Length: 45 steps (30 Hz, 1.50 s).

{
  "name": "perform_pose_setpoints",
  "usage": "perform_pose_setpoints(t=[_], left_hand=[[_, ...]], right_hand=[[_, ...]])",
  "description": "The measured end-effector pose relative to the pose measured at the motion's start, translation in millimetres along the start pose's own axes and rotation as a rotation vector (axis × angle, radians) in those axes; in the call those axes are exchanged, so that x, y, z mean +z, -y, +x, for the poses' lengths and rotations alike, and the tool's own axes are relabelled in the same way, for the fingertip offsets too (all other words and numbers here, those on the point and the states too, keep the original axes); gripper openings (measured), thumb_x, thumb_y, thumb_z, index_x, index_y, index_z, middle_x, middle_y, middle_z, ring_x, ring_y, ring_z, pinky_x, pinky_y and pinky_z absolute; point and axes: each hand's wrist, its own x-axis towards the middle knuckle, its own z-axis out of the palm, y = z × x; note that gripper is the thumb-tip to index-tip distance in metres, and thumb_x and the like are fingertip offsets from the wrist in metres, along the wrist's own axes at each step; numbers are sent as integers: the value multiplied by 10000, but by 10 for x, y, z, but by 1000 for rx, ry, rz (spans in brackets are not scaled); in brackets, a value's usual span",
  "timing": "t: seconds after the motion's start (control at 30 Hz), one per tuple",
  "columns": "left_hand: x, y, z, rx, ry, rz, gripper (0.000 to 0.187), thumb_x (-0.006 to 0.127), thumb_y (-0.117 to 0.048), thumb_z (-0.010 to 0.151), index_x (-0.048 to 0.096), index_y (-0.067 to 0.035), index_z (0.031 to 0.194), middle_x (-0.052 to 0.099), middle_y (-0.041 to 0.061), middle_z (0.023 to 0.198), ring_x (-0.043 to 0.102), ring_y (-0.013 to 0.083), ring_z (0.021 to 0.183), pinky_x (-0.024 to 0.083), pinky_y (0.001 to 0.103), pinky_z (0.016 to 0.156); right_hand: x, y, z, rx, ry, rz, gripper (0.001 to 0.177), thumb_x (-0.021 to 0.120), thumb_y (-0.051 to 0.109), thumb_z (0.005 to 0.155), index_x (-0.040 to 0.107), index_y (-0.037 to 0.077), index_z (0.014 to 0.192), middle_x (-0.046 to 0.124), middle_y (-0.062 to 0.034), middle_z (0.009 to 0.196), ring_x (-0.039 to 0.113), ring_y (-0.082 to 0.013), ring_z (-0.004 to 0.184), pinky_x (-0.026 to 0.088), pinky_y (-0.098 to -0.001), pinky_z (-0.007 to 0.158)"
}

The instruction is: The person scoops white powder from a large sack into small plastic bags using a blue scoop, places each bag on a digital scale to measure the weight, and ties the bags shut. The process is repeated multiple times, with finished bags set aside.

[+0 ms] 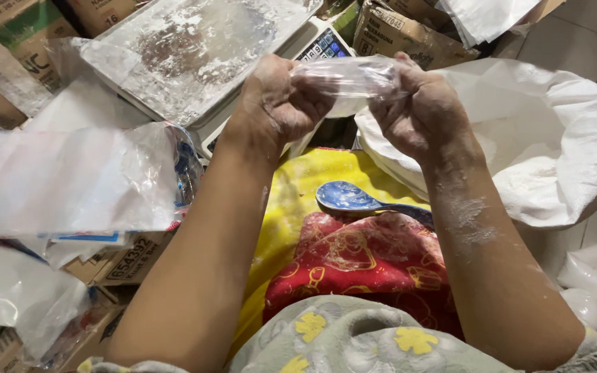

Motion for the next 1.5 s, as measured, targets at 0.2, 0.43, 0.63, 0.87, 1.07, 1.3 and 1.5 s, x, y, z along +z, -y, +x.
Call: perform_pose_setpoints(t=[0.2, 0.43, 0.63, 0.87, 1.07, 1.3, 1.5], left_hand=[[102, 6, 132, -20, 134, 165, 457, 536, -422, 1017, 490, 33, 1010, 585, 118, 762, 557, 172, 470, 525, 257, 459], [340, 355, -130, 507, -119, 1422, 671, 967, -249, 646, 455, -50, 1031, 537, 28, 825, 562, 117, 701, 490, 250, 533], [440, 525, 114, 1133, -39, 1478, 212, 515, 99, 687, 575, -36, 839, 673, 89, 860, 676, 223, 831, 566, 336, 801], [480, 803, 241, 863, -249, 1980, 271, 523, -78, 989, 786, -146, 979, 728, 151, 1131, 745, 358, 905, 570, 444, 866], [376, 917, 665, 856, -322, 2439, 181, 659, -58, 736, 724, -9, 899, 445, 180, 1516, 738, 359, 768, 611, 435, 650], [334, 1401, 1242, 614, -125, 2690, 246, 620, -257, 922, 751, -89, 1045, 516, 218, 1465, 723, 316, 951, 613, 422, 703], [250, 1294, 1356, -48, -367, 2772, 799, 395, -754, 975, 734, -70, 1210, 678, 152, 1258, 622, 291, 1184, 576, 414, 785]], right_hand=[[-75, 295, -21, 117, -48, 242, 218, 412, 74, 1045, 598, -27, 1099, 574, -130, 860, 542, -151, 553, 536, -253, 538], [-22, 556, -185, 43, -13, -66, 140, 536, 24, 975, 624, 44, 1082, 566, -58, 706, 582, -166, 566, 506, -237, 514], [-203, 507, -235, -76, -13, -1329, 410, 725, 155, 813, 758, 33, 1204, 760, 71, 939, 688, -114, 865, 517, -250, 749], [-702, 730, 15, -375, 119, -2043, 611, 866, 348, 821, 721, 119, 1369, 676, -220, 1245, 625, -329, 1087, 523, -400, 926], [-1362, 1287, 28, 290, -511, -1596, 478, 700, 329, 926, 683, 234, 1394, 708, -54, 1331, 647, -224, 1123, 529, -427, 887], [-2457, 1113, 400, 433, -750, -1545, 648, 818, 285, 848, 549, 76, 1400, 656, -134, 1333, 625, -337, 1238, 552, -551, 935], [-3232, 1256, 783, 339, -896, -1952, 687, 845, 285, 856, 534, 96, 1438, 608, -180, 1373, 509, -445, 1330, 435, -620, 1019]])
